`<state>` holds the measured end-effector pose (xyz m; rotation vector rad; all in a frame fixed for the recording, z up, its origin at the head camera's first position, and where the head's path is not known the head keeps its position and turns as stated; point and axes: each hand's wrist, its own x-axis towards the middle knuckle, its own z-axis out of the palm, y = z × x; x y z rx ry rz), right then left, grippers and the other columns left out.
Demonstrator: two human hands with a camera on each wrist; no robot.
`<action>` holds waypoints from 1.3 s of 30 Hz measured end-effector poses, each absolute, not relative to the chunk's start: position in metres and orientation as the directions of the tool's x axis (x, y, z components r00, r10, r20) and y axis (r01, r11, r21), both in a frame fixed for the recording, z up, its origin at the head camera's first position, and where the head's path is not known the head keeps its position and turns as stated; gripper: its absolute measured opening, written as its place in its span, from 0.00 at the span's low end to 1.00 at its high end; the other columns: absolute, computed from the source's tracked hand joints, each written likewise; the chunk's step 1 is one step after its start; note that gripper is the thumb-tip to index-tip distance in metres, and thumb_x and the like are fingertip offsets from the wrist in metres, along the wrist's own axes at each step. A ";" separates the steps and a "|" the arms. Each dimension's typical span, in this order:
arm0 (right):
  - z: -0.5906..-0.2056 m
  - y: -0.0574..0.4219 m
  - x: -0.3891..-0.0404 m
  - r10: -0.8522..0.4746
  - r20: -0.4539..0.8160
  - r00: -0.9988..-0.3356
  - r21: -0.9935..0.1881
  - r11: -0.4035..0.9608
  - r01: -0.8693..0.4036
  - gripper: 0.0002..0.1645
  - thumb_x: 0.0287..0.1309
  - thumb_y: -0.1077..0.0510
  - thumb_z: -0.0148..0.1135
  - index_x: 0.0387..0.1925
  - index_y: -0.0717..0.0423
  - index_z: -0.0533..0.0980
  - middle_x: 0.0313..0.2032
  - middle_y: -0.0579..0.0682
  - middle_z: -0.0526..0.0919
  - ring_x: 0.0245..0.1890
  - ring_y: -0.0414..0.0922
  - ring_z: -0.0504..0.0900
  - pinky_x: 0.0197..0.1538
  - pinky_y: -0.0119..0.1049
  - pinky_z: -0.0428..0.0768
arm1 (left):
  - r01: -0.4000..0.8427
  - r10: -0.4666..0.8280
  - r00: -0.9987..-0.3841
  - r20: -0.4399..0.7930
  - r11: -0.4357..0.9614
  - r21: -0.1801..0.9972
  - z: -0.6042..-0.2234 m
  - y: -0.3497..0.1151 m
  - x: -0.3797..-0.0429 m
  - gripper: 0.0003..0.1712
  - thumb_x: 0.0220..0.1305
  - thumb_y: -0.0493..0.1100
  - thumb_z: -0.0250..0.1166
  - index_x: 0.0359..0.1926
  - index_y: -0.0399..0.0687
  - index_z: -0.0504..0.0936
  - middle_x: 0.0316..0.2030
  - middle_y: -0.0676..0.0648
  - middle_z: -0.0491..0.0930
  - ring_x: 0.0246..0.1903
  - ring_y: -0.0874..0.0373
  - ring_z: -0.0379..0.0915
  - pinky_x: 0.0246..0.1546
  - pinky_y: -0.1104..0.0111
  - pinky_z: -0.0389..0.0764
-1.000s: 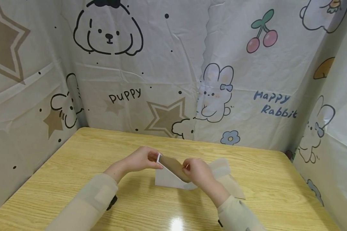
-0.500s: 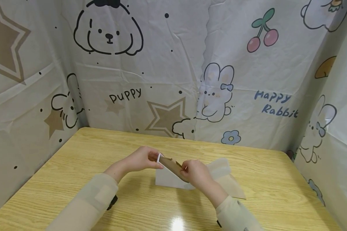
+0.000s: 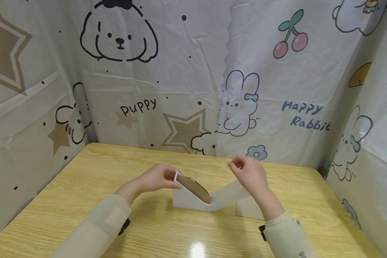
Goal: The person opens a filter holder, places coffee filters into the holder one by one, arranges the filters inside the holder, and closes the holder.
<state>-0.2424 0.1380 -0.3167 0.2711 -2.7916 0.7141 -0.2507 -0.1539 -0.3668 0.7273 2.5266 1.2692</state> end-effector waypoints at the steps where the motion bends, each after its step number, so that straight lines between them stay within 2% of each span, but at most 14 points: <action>1: -0.314 0.148 -0.245 -0.086 0.279 -0.957 -0.458 0.863 -0.211 0.13 0.59 0.50 0.59 0.32 0.54 0.81 0.27 0.48 0.83 0.26 0.43 0.77 0.28 0.35 0.72 | 0.325 0.518 -0.855 0.020 0.505 0.800 -0.367 -0.154 -0.251 0.17 0.55 0.46 0.69 0.44 0.43 0.81 0.36 0.49 0.85 0.38 0.60 0.80 0.41 0.68 0.80; 7: -0.329 0.201 -0.258 0.014 0.131 -0.991 -0.461 0.886 -0.048 0.16 0.61 0.51 0.56 0.38 0.60 0.79 0.35 0.57 0.83 0.30 0.48 0.78 0.27 0.36 0.71 | 0.309 0.513 -0.858 0.013 0.497 0.811 -0.366 -0.154 -0.250 0.18 0.55 0.46 0.69 0.45 0.44 0.81 0.38 0.49 0.85 0.39 0.60 0.80 0.41 0.67 0.80; 13: -0.371 0.225 -0.265 -0.054 -0.126 -0.991 -0.341 0.940 -0.008 0.16 0.56 0.52 0.59 0.37 0.62 0.77 0.36 0.56 0.82 0.31 0.47 0.76 0.30 0.40 0.73 | 0.316 0.519 -0.854 0.018 0.492 0.811 -0.367 -0.154 -0.249 0.19 0.55 0.45 0.69 0.47 0.43 0.81 0.39 0.48 0.85 0.39 0.59 0.80 0.41 0.67 0.80; 16: -0.388 0.228 -0.264 -0.076 -0.208 -0.975 -0.309 0.951 -0.008 0.17 0.53 0.52 0.63 0.35 0.63 0.75 0.36 0.54 0.80 0.31 0.46 0.75 0.33 0.41 0.73 | 0.311 0.514 -0.858 0.015 0.497 0.810 -0.366 -0.154 -0.249 0.18 0.55 0.45 0.69 0.47 0.44 0.81 0.39 0.48 0.85 0.39 0.59 0.80 0.41 0.67 0.80; 22: -0.403 0.229 -0.263 -0.067 -0.217 -0.974 -0.302 0.953 0.002 0.14 0.48 0.56 0.66 0.30 0.61 0.73 0.29 0.50 0.77 0.28 0.46 0.73 0.32 0.40 0.71 | 0.320 0.515 -0.857 0.017 0.505 0.802 -0.365 -0.154 -0.249 0.19 0.55 0.46 0.69 0.47 0.44 0.80 0.38 0.48 0.84 0.40 0.58 0.80 0.41 0.67 0.80; 25: -0.405 0.230 -0.263 -0.071 -0.197 -0.978 -0.310 0.951 -0.007 0.10 0.48 0.58 0.65 0.28 0.61 0.74 0.27 0.49 0.77 0.27 0.45 0.73 0.31 0.39 0.70 | 0.326 0.516 -0.857 0.020 0.512 0.795 -0.366 -0.154 -0.249 0.18 0.56 0.46 0.69 0.47 0.45 0.80 0.38 0.49 0.84 0.40 0.59 0.80 0.41 0.67 0.79; 28: -0.407 0.232 -0.263 -0.073 -0.176 -0.982 -0.326 0.945 -0.012 0.06 0.47 0.61 0.60 0.21 0.57 0.73 0.21 0.47 0.73 0.22 0.43 0.70 0.26 0.35 0.67 | 0.346 0.520 -0.853 0.033 0.519 0.782 -0.366 -0.155 -0.250 0.18 0.56 0.46 0.68 0.46 0.44 0.80 0.37 0.49 0.84 0.40 0.58 0.80 0.41 0.67 0.79; 32: -0.409 0.237 -0.261 -0.073 -0.159 -0.985 -0.380 0.925 -0.008 0.12 0.43 0.65 0.54 0.12 0.52 0.64 0.14 0.44 0.63 0.18 0.41 0.63 0.22 0.32 0.61 | 0.352 0.515 -0.856 0.039 0.527 0.774 -0.366 -0.153 -0.249 0.17 0.56 0.46 0.68 0.46 0.45 0.80 0.36 0.50 0.83 0.39 0.59 0.79 0.42 0.66 0.79; 36: -0.402 0.242 -0.261 -0.072 -0.153 -0.986 -0.426 0.905 0.000 0.11 0.45 0.65 0.52 0.13 0.53 0.65 0.15 0.44 0.63 0.18 0.41 0.62 0.23 0.32 0.61 | 0.348 0.507 -0.861 0.040 0.531 0.772 -0.366 -0.153 -0.248 0.17 0.56 0.47 0.68 0.46 0.47 0.80 0.36 0.51 0.83 0.39 0.60 0.78 0.41 0.65 0.78; 39: -0.396 0.246 -0.260 -0.078 -0.132 -0.988 -0.461 0.888 -0.009 0.08 0.49 0.64 0.56 0.17 0.57 0.71 0.18 0.46 0.69 0.20 0.41 0.67 0.24 0.32 0.65 | 0.349 0.504 -0.863 0.041 0.535 0.769 -0.367 -0.153 -0.249 0.17 0.56 0.48 0.68 0.45 0.47 0.80 0.36 0.52 0.83 0.39 0.60 0.78 0.41 0.65 0.78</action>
